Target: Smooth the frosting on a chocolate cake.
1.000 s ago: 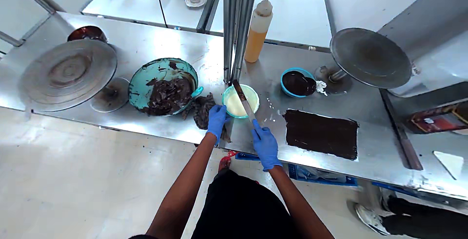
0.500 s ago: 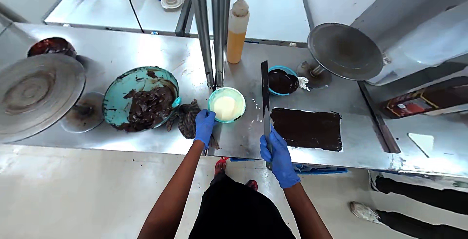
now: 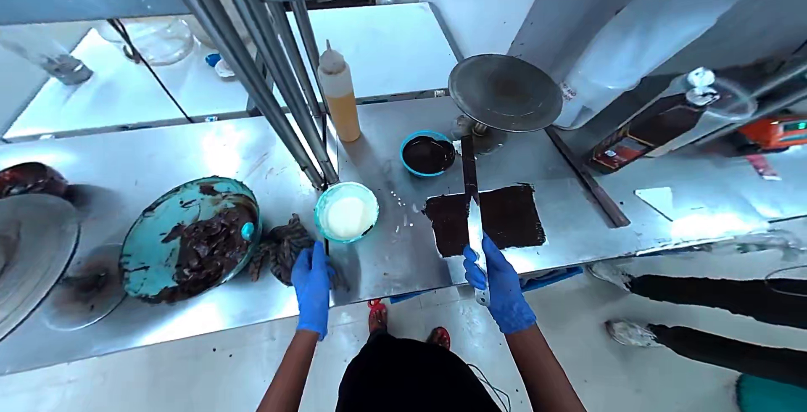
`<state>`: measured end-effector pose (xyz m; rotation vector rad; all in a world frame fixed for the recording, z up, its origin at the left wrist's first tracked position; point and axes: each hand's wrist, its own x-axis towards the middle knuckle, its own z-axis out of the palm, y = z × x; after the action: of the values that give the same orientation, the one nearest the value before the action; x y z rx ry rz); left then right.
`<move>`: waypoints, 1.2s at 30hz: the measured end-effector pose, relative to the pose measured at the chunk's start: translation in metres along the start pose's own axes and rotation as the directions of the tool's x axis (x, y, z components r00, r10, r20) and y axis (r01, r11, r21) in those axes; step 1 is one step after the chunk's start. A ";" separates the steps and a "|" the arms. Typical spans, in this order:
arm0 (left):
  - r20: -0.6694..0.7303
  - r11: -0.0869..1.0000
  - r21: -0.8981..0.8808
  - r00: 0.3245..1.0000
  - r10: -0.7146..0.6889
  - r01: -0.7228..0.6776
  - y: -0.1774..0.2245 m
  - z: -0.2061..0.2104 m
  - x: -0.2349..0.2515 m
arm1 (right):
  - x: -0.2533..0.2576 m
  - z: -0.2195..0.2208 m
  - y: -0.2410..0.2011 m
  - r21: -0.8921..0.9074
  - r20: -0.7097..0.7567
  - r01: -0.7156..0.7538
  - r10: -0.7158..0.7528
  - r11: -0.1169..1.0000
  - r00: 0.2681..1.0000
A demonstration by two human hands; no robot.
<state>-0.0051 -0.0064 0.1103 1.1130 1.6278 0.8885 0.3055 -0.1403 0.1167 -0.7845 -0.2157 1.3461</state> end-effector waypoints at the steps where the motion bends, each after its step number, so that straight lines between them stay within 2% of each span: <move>1: 0.089 1.000 -0.013 0.996 0.021 -0.020 0.008 0.008 -0.015 | 0.001 -0.003 -0.002 -0.015 -0.019 0.004 -0.004 1.000 1.000; 2: 0.212 1.000 -0.020 0.977 0.021 -0.017 0.017 0.020 -0.027 | 0.003 -0.006 -0.003 -0.028 -0.036 0.004 -0.005 1.000 0.999; 4: 0.470 0.999 -0.026 0.882 -0.023 0.039 0.035 0.059 -0.037 | 0.008 -0.010 -0.008 -0.065 -0.059 0.002 -0.006 0.998 0.998; 6: 0.592 0.995 -0.061 0.805 -0.032 0.084 0.048 0.111 -0.027 | 0.019 -0.013 -0.015 -0.169 -0.075 -0.012 0.000 0.986 0.997; 8: 0.573 0.993 -0.077 0.819 -0.028 0.088 0.072 0.160 -0.007 | 0.034 -0.010 -0.024 -0.404 -0.149 -0.035 -0.028 0.914 0.988; 10: 0.486 0.990 -0.098 0.873 -0.043 0.103 0.093 0.204 0.023 | 0.057 -0.005 -0.031 -0.646 -0.216 -0.037 -0.136 0.762 0.967; 12: 0.393 0.987 -0.083 0.915 -0.092 0.135 0.102 0.236 0.053 | 0.083 -0.005 -0.032 -0.831 -0.170 0.011 -0.274 0.555 0.946; 15: 0.306 0.988 0.019 0.940 -0.151 0.152 0.106 0.262 0.086 | 0.128 0.001 -0.032 -0.966 -0.033 0.062 -0.361 0.250 0.932; 17: 0.294 0.987 0.030 0.942 -0.162 0.161 0.107 0.265 0.094 | 0.151 0.001 -0.029 -1.000 0.000 -0.012 -0.377 -0.028 0.926; 20: 0.289 0.990 -0.010 0.948 -0.134 0.143 0.105 0.264 0.098 | 0.156 -0.005 -0.026 -0.949 -0.011 -0.111 -0.321 -0.294 0.947; 24: 0.251 0.989 -0.023 0.959 -0.134 0.144 0.103 0.266 0.102 | 0.102 -0.007 -0.036 -0.887 -0.030 -0.156 -0.282 -0.434 0.959; 27: 0.244 0.987 -0.041 0.960 -0.139 0.154 0.101 0.269 0.105 | 0.060 -0.013 -0.056 -0.835 -0.147 -0.236 -0.212 -0.498 0.966; 30: 0.254 0.987 -0.038 0.956 -0.144 0.159 0.104 0.268 0.104 | 0.016 -0.019 -0.082 -0.819 -0.193 -0.258 -0.178 -0.513 0.965; 32: 0.278 0.989 0.000 0.950 -0.139 0.145 0.106 0.264 0.107 | -0.010 -0.024 -0.098 -0.882 -0.122 -0.202 -0.209 -0.425 0.970; 33: 0.284 0.990 0.005 0.949 -0.134 0.138 0.105 0.264 0.109 | -0.016 -0.031 -0.103 -0.938 -0.053 -0.129 -0.232 -0.323 0.971; 34: 0.292 0.991 0.004 0.947 -0.130 0.135 0.105 0.262 0.111 | -0.016 -0.034 -0.105 -0.986 -0.001 -0.041 -0.240 -0.163 0.971; 36: 0.306 0.991 -0.008 0.944 -0.126 0.135 0.104 0.261 0.113 | 0.010 -0.019 -0.096 -0.956 -0.006 0.057 -0.211 0.289 0.978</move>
<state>0.2544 0.1483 0.0942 1.0516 1.4101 0.6169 0.3944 -0.1399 0.1587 -1.8373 -1.0526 0.8680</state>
